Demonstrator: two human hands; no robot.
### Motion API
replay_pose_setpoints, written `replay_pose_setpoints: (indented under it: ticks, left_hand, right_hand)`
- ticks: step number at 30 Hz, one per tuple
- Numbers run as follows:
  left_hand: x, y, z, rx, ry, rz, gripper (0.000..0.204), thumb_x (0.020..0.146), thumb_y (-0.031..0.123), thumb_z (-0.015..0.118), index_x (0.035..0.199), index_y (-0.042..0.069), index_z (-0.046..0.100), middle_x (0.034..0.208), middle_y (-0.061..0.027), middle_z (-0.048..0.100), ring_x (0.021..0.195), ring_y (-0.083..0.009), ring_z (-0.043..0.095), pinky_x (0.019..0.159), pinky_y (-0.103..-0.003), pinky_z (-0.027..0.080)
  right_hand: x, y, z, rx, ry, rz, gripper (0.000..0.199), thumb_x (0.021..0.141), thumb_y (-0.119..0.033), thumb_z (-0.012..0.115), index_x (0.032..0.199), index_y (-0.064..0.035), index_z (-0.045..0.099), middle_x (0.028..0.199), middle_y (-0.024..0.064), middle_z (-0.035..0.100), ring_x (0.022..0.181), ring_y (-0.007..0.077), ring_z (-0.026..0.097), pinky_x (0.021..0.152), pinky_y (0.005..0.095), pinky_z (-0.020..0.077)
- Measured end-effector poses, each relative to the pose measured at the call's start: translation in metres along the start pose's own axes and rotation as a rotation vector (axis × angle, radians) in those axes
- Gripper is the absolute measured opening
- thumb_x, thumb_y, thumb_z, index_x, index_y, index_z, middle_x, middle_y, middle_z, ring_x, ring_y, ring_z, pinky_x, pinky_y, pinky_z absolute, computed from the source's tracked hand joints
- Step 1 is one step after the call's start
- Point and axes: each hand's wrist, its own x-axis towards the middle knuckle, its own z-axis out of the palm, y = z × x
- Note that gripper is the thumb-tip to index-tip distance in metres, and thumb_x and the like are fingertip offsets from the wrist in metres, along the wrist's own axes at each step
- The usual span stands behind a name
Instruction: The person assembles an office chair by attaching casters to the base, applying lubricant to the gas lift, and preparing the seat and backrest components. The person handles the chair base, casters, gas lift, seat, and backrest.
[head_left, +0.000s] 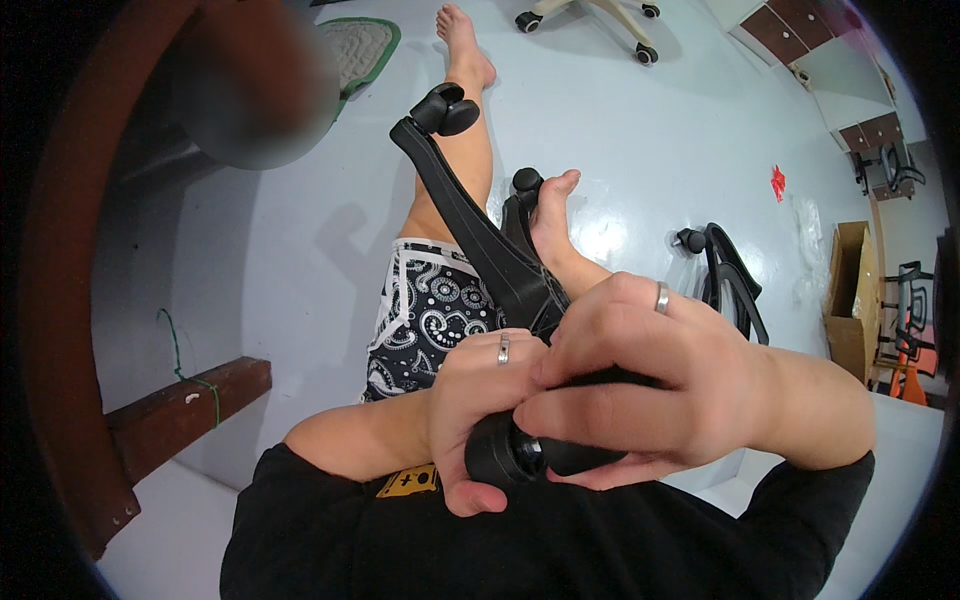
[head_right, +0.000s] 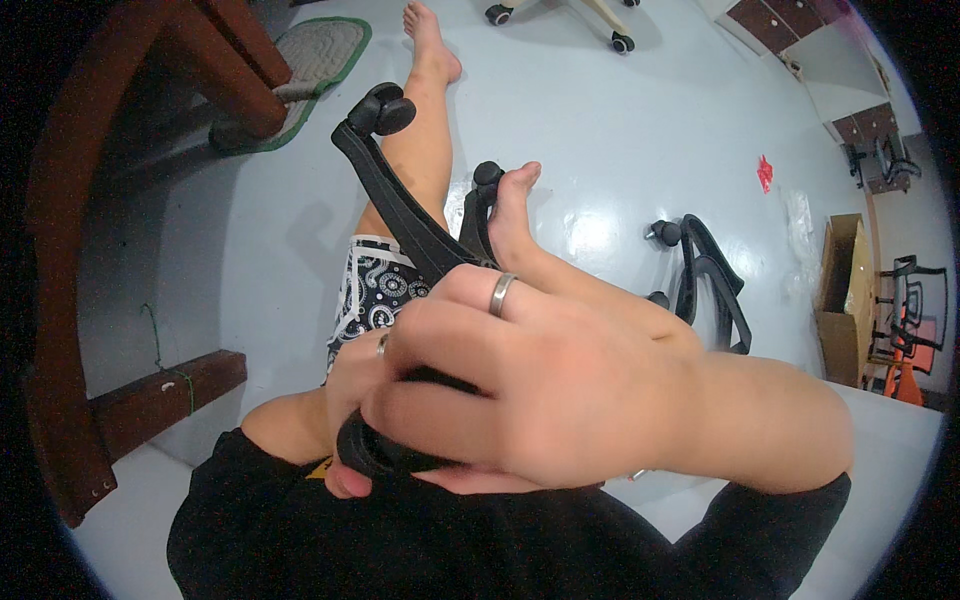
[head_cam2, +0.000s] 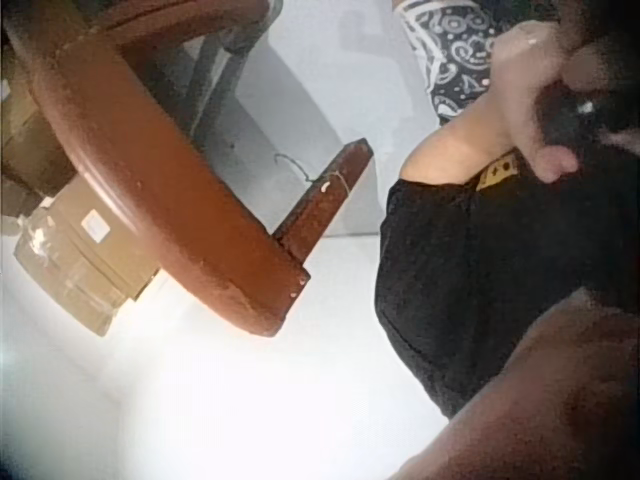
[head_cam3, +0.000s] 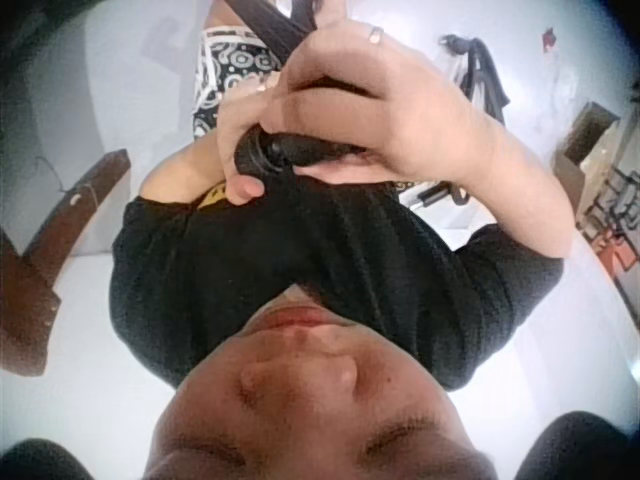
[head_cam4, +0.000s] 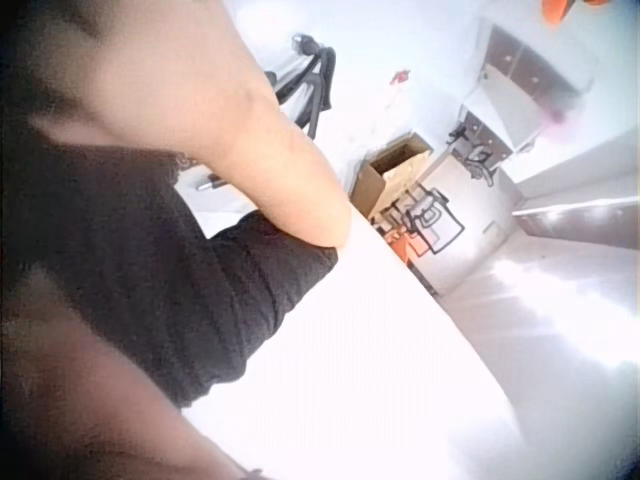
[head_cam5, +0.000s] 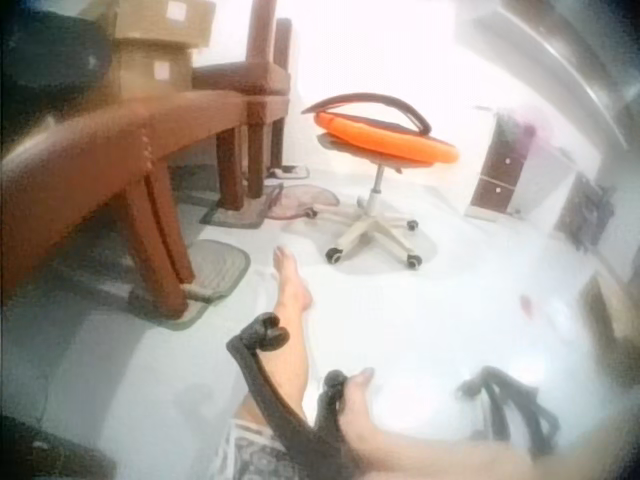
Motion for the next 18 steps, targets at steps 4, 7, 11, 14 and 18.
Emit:
replay_pose_setpoints:
  ticks: [4, 7, 11, 14, 18]
  left_hand:
    - [0.007, 0.006, -0.001, -0.062, -0.029, 0.061, 0.064, 0.059, 0.061, 0.059, 0.081, 0.000, 0.059, 0.068, -0.0074, 0.053, 0.056, -0.0242, 0.051, 0.053, -0.030, 0.039]
    - [0.010, 0.007, -0.002, -0.064, 0.011, 0.143, 0.059, 0.061, 0.060, 0.058, 0.075, 0.002, 0.058, 0.064, -0.0068, 0.051, 0.053, -0.0246, 0.049, 0.049, -0.031, 0.037]
    - [0.012, 0.007, -0.004, -0.049, 0.059, 0.193, 0.055, 0.062, 0.059, 0.057, 0.067, 0.004, 0.052, 0.062, -0.0066, 0.048, 0.051, -0.0249, 0.048, 0.047, -0.032, 0.037]
    - [0.013, 0.005, -0.005, -0.070, -0.023, 0.217, 0.054, 0.062, 0.059, 0.057, 0.063, 0.005, 0.048, 0.060, -0.0065, 0.045, 0.050, -0.0251, 0.047, 0.045, -0.032, 0.036]
    - [0.014, 0.005, -0.005, -0.153, -0.098, 0.152, 0.053, 0.062, 0.057, 0.059, 0.062, 0.006, 0.046, 0.058, -0.0066, 0.043, 0.049, -0.0251, 0.046, 0.044, -0.032, 0.036]
  right_hand:
    - [0.004, 0.009, -0.005, -0.181, -0.036, -0.270, 0.026, 0.069, -0.022, 0.072, 0.089, -0.0070, 0.066, 0.089, 0.0058, 0.055, 0.080, 0.0239, 0.056, 0.071, 0.0284, 0.0476]
    - [0.007, 0.010, -0.006, -0.182, -0.070, -0.282, 0.023, 0.070, -0.021, 0.072, 0.087, -0.0077, 0.066, 0.086, 0.0064, 0.055, 0.078, 0.0230, 0.056, 0.069, 0.0272, 0.0483]
    - [0.004, -0.002, -0.004, -0.026, -0.116, 0.005, 0.029, 0.068, -0.024, 0.076, 0.089, -0.0064, 0.067, 0.084, 0.0070, 0.056, 0.073, 0.0196, 0.056, 0.062, 0.0266, 0.0456]
    - [0.001, -0.009, -0.004, 0.089, -0.064, 0.154, 0.036, 0.066, -0.027, 0.079, 0.091, -0.0052, 0.067, 0.084, 0.0070, 0.056, 0.070, 0.0179, 0.055, 0.059, 0.0265, 0.0434]
    - [-0.002, -0.014, -0.006, 0.191, -0.090, 0.271, 0.038, 0.066, -0.028, 0.079, 0.093, -0.0047, 0.067, 0.085, 0.0066, 0.055, 0.069, 0.0178, 0.055, 0.058, 0.0266, 0.0430]
